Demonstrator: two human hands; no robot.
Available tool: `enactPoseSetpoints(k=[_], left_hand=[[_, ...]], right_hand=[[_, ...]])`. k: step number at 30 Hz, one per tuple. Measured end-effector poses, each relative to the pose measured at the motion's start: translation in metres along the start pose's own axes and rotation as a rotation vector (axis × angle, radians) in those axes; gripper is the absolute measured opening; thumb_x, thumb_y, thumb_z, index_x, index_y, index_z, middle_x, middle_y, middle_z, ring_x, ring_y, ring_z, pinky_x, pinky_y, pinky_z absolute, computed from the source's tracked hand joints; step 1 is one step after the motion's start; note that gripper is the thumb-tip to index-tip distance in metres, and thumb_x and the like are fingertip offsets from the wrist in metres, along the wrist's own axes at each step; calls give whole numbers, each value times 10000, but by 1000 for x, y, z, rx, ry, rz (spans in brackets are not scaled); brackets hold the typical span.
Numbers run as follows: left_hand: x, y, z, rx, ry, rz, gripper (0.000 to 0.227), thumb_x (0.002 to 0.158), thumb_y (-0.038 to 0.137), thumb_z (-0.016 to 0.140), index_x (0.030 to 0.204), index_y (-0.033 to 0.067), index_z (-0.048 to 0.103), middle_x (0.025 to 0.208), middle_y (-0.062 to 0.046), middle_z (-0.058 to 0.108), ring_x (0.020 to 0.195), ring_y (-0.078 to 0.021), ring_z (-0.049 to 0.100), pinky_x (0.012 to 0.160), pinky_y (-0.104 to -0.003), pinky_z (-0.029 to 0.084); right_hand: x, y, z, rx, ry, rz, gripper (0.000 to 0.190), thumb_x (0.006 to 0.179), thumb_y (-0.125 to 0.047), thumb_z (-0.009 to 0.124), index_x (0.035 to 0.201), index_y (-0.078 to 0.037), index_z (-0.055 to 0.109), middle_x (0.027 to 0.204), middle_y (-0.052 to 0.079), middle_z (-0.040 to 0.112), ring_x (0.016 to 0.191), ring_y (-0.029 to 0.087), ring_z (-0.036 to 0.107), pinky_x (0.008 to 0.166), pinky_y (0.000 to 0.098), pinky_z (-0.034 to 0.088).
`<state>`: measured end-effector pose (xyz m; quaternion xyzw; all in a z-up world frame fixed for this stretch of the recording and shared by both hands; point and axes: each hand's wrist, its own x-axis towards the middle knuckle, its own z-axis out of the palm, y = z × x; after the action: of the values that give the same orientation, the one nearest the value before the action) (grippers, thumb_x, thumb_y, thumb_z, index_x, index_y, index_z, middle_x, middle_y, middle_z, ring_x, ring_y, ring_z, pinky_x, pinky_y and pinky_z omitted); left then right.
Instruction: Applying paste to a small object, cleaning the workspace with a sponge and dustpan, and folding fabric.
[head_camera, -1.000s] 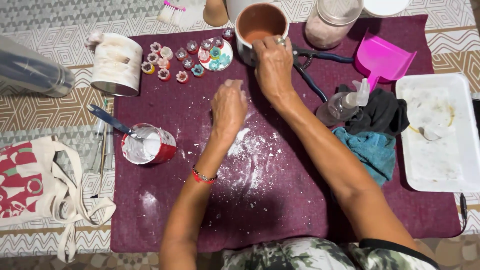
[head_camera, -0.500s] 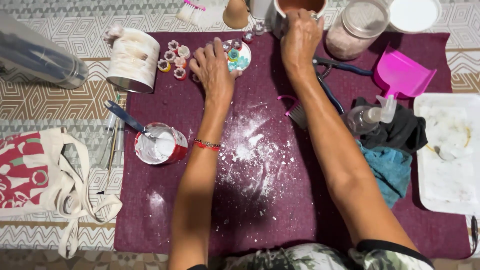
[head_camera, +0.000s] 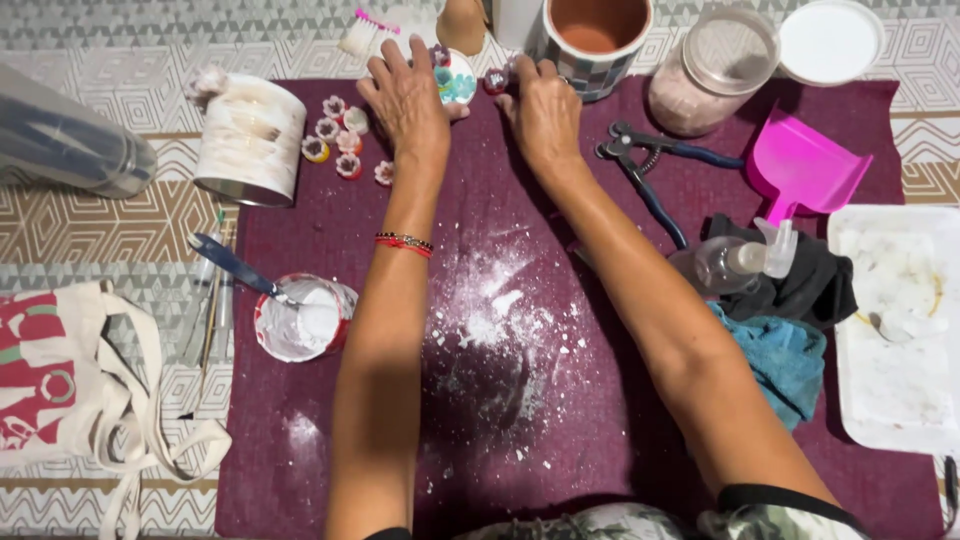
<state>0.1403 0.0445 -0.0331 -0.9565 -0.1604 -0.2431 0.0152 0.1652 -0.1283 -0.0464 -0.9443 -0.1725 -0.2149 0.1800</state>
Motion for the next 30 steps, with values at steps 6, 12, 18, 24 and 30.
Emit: enactPoseSetpoints(k=[6, 12, 18, 24, 30], left_hand=[[30, -8, 39, -111, -148, -67, 841, 580, 541, 972, 1256, 149, 658, 1311, -163, 590, 1130, -323, 622, 940, -489, 428], [50, -20, 66, -177, -104, -145, 936, 621, 500, 993, 1334, 104, 535, 1339, -192, 544, 1110, -345, 645, 929, -512, 559], [51, -28, 72, -245, 33, -177, 1184, 599, 445, 1074, 1463, 16, 388, 1435, -197, 392, 1161, -388, 654, 1029, -441, 565], [-19, -15, -37, -320, 107, -202, 452, 849, -59, 731, 1283, 23, 638, 1098, -166, 671, 1001, -353, 662, 827, -441, 568], [-87, -39, -80, -354, -89, -384, 211, 870, -53, 736, 1068, -24, 670, 877, -181, 738, 770, -359, 744, 663, -485, 622]], right_hand=[[26, -1, 37, -41, -17, -28, 385, 825, -287, 886, 1082, -34, 751, 908, 186, 687, 744, 388, 719, 591, 517, 608], [40, -8, 34, 236, -11, 38, 164, 829, -179, 882, 948, -76, 834, 847, 227, 751, 719, 390, 744, 636, 515, 588], [44, -17, 42, 156, 26, 31, 206, 873, -241, 868, 942, -57, 807, 885, 167, 754, 676, 302, 737, 569, 433, 653], [43, -16, 50, 95, 34, 38, 566, 843, -246, 879, 1260, -81, 534, 921, 176, 738, 830, 423, 719, 664, 546, 552], [-8, -115, -142, 723, -574, 298, 206, 902, 16, 608, 1050, -61, 729, 1259, 138, 702, 1141, 292, 676, 1001, 422, 587]])
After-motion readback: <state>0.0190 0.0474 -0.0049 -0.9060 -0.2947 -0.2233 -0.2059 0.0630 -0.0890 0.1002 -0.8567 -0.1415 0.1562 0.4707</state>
